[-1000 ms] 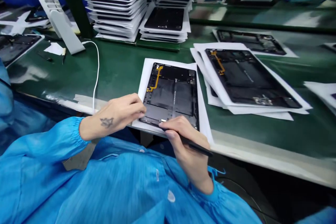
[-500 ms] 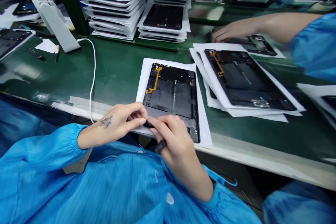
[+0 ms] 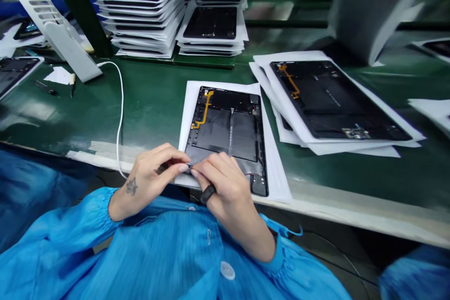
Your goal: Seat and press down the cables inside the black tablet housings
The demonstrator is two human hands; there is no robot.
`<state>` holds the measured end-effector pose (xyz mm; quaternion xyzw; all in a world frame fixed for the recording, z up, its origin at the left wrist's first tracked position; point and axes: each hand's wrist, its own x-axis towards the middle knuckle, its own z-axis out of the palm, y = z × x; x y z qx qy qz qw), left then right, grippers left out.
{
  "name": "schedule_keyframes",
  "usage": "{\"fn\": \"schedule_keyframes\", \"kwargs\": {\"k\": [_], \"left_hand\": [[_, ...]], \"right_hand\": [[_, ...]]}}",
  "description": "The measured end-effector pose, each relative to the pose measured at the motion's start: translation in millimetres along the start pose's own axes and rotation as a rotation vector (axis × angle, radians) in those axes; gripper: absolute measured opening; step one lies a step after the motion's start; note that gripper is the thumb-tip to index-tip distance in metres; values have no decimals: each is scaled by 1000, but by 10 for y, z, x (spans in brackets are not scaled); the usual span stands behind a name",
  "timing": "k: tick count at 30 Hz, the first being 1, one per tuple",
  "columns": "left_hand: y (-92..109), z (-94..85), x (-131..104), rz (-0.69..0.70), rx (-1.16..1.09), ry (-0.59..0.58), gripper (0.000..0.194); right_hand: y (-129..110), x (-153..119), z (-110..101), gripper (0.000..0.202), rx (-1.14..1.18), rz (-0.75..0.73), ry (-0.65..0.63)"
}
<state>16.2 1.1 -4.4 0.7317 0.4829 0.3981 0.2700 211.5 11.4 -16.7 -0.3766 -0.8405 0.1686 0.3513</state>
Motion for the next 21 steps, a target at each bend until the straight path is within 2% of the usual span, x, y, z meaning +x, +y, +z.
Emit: {"fn": "schedule_keyframes", "kwargs": {"k": [8,11,16,21], "left_hand": [[28,-5,64,141,96,-16,6],[-2,-38,67,228,210,-34,7],[-72,-70,57,405,477,-86,9],[-85,-92,43,476,648,-148,11]], "right_hand": [[4,-9,13,14,-52,-57,64],[24,-36,4,15,-101,-109,95],[56,-75,-10,24,-179,-197,51],[49,-64,2,28,-282,-230,26]]}}
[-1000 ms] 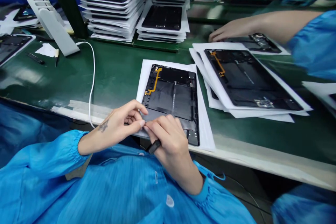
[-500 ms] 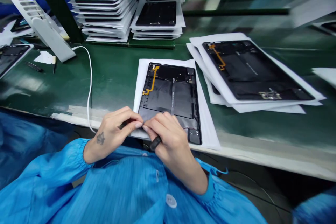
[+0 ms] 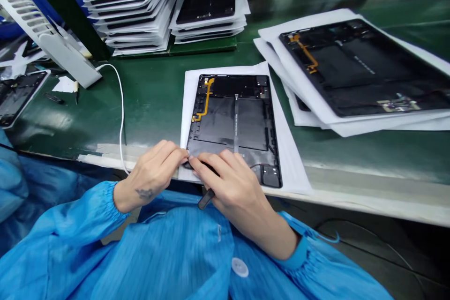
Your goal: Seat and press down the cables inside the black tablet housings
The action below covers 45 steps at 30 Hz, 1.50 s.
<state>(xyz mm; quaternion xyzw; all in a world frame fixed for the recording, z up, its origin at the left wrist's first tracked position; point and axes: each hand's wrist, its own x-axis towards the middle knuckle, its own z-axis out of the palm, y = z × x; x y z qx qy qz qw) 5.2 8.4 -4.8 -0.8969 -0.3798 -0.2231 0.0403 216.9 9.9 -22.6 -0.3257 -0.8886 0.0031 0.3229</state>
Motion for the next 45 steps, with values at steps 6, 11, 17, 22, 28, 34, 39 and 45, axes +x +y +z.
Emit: {"fn": "schedule_keyframes", "kwargs": {"k": [6,11,17,22,28,34,39,45], "left_hand": [[-23,-60,-23,3,36,21,13],[-34,-55,-110,10,10,79,26],[-25,-65,-124,156,86,53,26],[124,-137,-54,241,347,-29,28],[125,-114,-94,208,295,-4,28],[-145,23,-114,-78,-87,-15,41],[-233,101,-57,-52,-265,-132,55],[-213,155,-58,-38,-214,-126,52]], "right_hand": [[-14,26,41,26,-94,-44,5],[11,32,44,26,-92,-80,10],[5,37,48,29,-58,-86,-1],[88,33,-105,34,209,89,101],[248,157,-471,67,103,117,-133],[100,110,-402,43,74,13,-108],[66,66,-167,34,41,9,-62],[43,109,-86,23,30,65,-102]]}}
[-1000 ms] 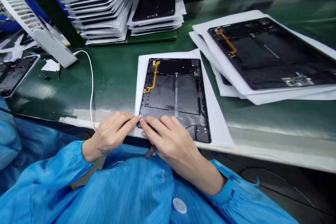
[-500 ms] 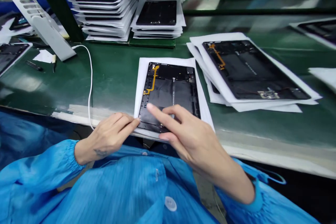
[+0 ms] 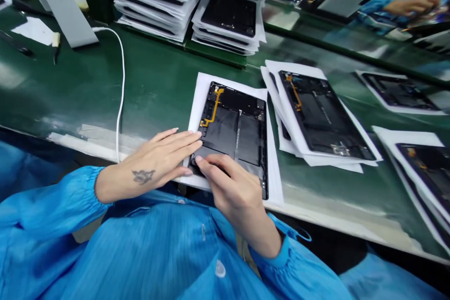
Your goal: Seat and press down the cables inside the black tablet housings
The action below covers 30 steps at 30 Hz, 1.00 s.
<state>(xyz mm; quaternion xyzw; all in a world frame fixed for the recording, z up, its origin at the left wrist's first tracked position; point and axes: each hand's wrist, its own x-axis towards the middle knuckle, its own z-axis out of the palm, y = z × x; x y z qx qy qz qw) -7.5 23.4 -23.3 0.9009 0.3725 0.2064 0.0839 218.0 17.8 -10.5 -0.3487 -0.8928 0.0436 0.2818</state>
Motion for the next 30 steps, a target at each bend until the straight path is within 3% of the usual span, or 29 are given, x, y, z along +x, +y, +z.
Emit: {"fn": "schedule_keyframes", "kwargs": {"k": [6,11,16,23,30], "left_hand": [[36,-5,3,21,50,30,48],[51,-8,8,41,69,40,46],[32,14,5,24,11,52,46],[55,19,10,35,62,57,46],[71,7,30,19,15,81,44]], "right_hand": [[-54,40,-56,27,-159,-77,-64],[-102,175,-206,24,-425,-301,-222],[-34,287,-323,19,-424,-476,-345],[-123,304,-339,21,-511,-458,-386],[-108,350,-354,22,-450,-427,-410]]}}
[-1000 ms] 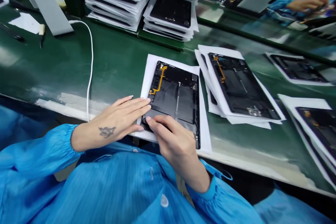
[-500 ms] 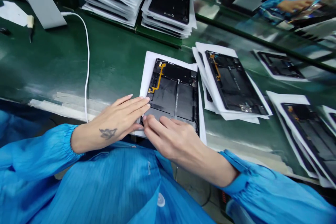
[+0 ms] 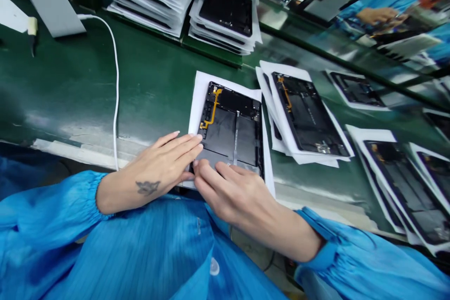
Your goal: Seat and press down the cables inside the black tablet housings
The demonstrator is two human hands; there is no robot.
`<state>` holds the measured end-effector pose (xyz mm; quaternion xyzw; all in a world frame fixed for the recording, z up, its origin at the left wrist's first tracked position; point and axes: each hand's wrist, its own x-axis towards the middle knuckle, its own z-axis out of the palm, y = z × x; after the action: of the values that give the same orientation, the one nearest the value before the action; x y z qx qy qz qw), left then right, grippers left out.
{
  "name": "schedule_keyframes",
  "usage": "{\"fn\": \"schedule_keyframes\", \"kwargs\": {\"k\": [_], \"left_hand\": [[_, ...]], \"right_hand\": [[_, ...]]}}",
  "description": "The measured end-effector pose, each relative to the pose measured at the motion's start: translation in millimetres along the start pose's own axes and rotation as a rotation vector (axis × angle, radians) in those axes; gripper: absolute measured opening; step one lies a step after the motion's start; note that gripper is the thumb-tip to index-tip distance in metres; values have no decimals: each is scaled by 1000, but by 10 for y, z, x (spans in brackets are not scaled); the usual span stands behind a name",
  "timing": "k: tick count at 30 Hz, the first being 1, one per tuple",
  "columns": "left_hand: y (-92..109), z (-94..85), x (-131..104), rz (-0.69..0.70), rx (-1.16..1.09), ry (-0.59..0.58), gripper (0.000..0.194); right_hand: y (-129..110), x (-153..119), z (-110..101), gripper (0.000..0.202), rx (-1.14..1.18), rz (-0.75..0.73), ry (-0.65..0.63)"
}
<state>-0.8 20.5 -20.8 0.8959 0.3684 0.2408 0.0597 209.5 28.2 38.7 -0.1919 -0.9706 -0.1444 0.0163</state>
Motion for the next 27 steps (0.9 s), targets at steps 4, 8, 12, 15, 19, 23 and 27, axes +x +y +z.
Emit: {"fn": "schedule_keyframes", "kwargs": {"k": [4,8,12,15,19,23,27], "left_hand": [[5,6,-12,21,56,-15,44],[10,28,-26,29,104,-33,47],[4,21,-21,38,117,-15,47],[-18,-16,-57,26,130,17,48],[-46,-91,-147,-23,124,78,45],[-30,-139,-157,37,94,129,34],[10,-109,-111,151,112,144,32]], "right_hand": [[-37,-9,-34,22,-34,5,1],[-105,6,-22,20,-68,24,45],[-67,-36,102,27,38,96,81],[-17,-163,173,27,176,207,209],[-92,-336,94,35,302,635,560],[-233,-365,9,33,712,861,849],[-332,-344,163,55,843,667,801]]}}
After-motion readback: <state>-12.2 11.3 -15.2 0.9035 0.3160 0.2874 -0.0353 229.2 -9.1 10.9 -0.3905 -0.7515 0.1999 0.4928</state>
